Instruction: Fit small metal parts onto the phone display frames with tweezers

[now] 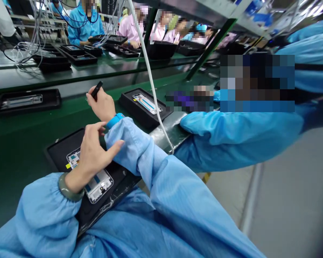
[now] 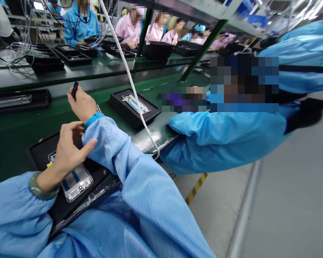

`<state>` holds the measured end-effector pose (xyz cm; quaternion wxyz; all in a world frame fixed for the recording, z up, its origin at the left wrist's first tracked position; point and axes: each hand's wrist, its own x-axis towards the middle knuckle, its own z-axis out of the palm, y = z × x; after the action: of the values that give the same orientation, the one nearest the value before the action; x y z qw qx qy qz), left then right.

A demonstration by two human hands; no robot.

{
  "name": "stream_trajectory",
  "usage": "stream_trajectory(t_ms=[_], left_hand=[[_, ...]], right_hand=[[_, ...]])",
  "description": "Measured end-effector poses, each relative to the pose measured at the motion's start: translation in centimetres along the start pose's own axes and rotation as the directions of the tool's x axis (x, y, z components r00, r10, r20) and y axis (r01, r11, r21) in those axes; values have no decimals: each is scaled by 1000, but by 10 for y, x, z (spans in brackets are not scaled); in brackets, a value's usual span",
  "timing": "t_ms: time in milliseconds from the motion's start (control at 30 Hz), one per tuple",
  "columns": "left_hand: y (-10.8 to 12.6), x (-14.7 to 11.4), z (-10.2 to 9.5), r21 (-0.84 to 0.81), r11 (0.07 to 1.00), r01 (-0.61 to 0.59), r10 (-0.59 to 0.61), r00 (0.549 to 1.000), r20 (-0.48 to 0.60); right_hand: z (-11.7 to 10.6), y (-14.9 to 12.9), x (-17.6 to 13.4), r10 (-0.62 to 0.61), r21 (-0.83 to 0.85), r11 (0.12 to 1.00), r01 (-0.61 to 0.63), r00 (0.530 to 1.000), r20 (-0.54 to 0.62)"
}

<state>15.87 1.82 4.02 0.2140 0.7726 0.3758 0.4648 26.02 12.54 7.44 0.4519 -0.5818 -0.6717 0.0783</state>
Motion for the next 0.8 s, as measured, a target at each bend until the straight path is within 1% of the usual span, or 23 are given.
stream_trajectory(t_ms=[33,67,100,133,167,200,233,267,300,333,367,400,433,467,500,533,633,667,700,733,800], left_hand=[[1,3,-2,120,989,-89,89,996,12],[0,5,-4,200,969,-147,142,989,41],[-1,6,-5,241,955,-171,160,985,64],[-4,7,-5,241,958,-158,145,987,71],[-7,8,-6,209,971,-121,110,992,62],[-10,9,-6,161,984,-75,69,997,46],[-14,9,-5,110,993,-32,29,999,30],[-17,10,-4,63,998,9,-10,1000,14],[-20,11,-2,22,999,45,-45,999,0],[-23,13,1,-13,997,73,-73,997,-7],[-25,15,4,-46,994,97,-97,995,-1],[-27,18,7,-90,988,123,-122,992,16],[-28,21,9,-140,979,149,-144,988,48],[-29,23,10,-189,966,173,-159,983,90],[-30,26,9,-236,951,197,-169,976,136],[-30,28,6,-277,935,223,-177,967,181],[-29,29,-15,-358,883,304,-218,941,260],[-28,28,-24,-383,858,343,-251,930,270],[-27,26,-34,-410,827,385,-289,916,276],[-25,23,-44,-434,795,424,-330,902,277],[-23,17,-63,-470,737,486,-401,874,276]], right_hand=[[2,0,0,-13,-60,998,13,1000,-2],[3,-1,1,-13,-91,996,12,1000,-11],[4,-1,3,-3,-85,996,1,1000,-21],[5,-2,6,14,-38,999,-15,1000,-24],[4,-3,11,54,55,997,-52,998,-35],[3,-3,19,122,192,975,-110,991,-50],[1,-3,28,210,359,916,-178,976,-51],[-1,-4,38,305,537,808,-243,952,-29],[-3,-6,48,389,695,659,-289,921,15],[-4,-8,57,443,815,492,-307,894,70],[-4,-11,65,465,893,338,-298,877,117],[-3,-15,71,461,937,217,-274,875,149],[-2,-20,74,440,959,141,-246,883,162],[0,-25,74,417,968,114,-223,895,157],[2,-30,71,393,969,129,-210,908,144],[3,-35,65,376,962,177,-209,918,130],[-2,-42,40,323,881,418,-220,943,82],[-7,-43,30,291,844,489,-220,953,80],[-13,-43,19,258,813,538,-224,962,94],[-20,-44,9,230,794,562,-232,966,120],[-34,-46,-14,207,787,548,-283,958,200]])
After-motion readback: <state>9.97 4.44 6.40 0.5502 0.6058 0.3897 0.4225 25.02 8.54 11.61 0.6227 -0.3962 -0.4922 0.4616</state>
